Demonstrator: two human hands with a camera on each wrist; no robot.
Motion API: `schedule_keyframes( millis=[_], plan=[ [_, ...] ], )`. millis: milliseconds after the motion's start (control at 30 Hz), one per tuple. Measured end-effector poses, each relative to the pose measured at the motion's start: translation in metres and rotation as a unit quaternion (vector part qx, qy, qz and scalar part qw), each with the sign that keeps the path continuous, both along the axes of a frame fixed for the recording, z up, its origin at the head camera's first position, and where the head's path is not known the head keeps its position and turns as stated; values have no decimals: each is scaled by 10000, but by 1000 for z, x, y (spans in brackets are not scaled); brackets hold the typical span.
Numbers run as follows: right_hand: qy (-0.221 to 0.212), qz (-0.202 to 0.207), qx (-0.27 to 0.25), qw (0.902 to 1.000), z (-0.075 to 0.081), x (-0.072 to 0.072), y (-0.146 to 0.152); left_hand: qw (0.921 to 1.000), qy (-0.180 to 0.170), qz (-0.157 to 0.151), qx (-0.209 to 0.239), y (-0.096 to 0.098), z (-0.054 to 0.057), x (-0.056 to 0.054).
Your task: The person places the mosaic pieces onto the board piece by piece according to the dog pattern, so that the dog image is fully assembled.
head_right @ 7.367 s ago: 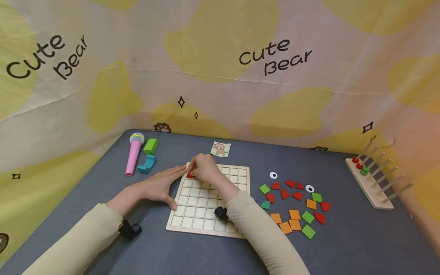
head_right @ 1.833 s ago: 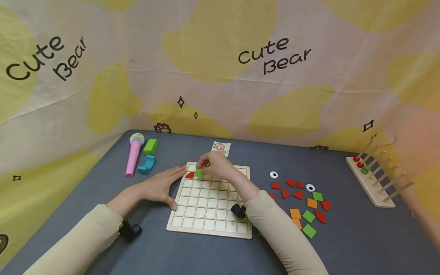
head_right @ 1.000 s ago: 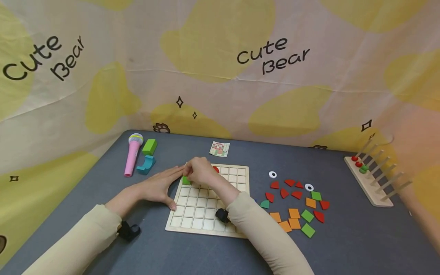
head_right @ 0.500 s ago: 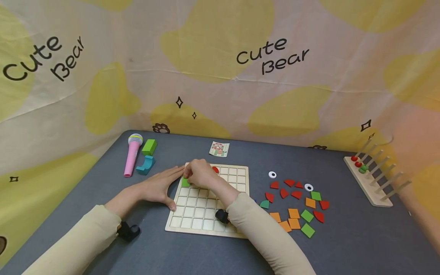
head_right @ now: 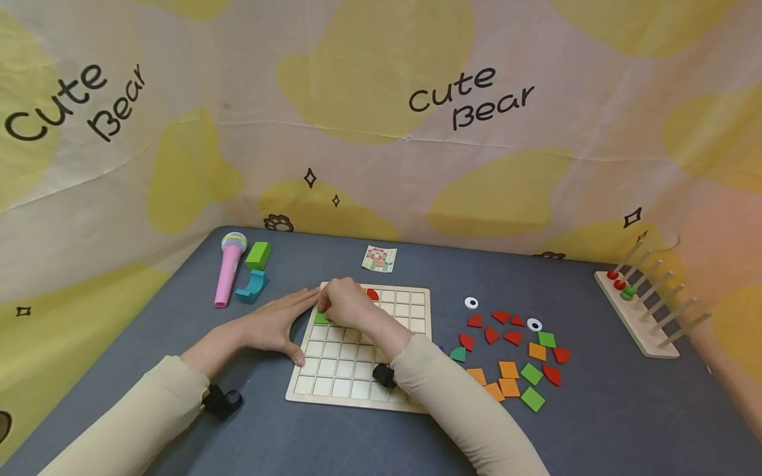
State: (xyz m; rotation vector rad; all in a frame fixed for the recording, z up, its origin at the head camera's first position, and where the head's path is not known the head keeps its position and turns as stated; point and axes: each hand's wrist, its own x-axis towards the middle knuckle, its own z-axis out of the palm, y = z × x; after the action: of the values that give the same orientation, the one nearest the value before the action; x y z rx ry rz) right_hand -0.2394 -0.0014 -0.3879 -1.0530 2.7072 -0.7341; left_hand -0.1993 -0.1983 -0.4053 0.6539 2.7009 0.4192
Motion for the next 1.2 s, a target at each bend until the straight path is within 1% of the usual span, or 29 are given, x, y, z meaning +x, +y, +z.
schedule_keyframes(
  millis=[167, 300, 467, 567, 633, 733, 900, 1033, 1200],
  plan=[
    [4, 28, 30, 10000, 1, 1, 0, 10000, 16, -7, 1, 0, -1, 0],
    [45, 30, -14, 10000, 5, 3, 3, 10000, -12, -19, 13, 0, -1, 0],
    [142, 63, 14, 9999, 18, 5, 11, 10000, -51, 19, -45, 1, 0, -1],
    [169, 131, -13, 9998, 28, 4, 21, 10000, -28, 49, -74, 1, 0, -1],
    [182, 121, -35, 9998, 33, 2, 32, 10000, -16, 54, -66, 1, 0, -1],
    [170, 0, -60, 9998, 39, -4, 53, 10000, -24, 50, -77, 2, -1, -1],
    [-66, -345, -120, 9993, 46, -11, 96, 10000, -22, 42, -78, 3, -2, -1],
    [-235, -543, -37, 9982, 44, -17, 130, 9999, -48, 44, -78, 3, -1, -1],
    [-363, -550, 126, 9977, 37, -20, 166, 9999, -83, 52, -70, 3, 1, 0]
  ],
)
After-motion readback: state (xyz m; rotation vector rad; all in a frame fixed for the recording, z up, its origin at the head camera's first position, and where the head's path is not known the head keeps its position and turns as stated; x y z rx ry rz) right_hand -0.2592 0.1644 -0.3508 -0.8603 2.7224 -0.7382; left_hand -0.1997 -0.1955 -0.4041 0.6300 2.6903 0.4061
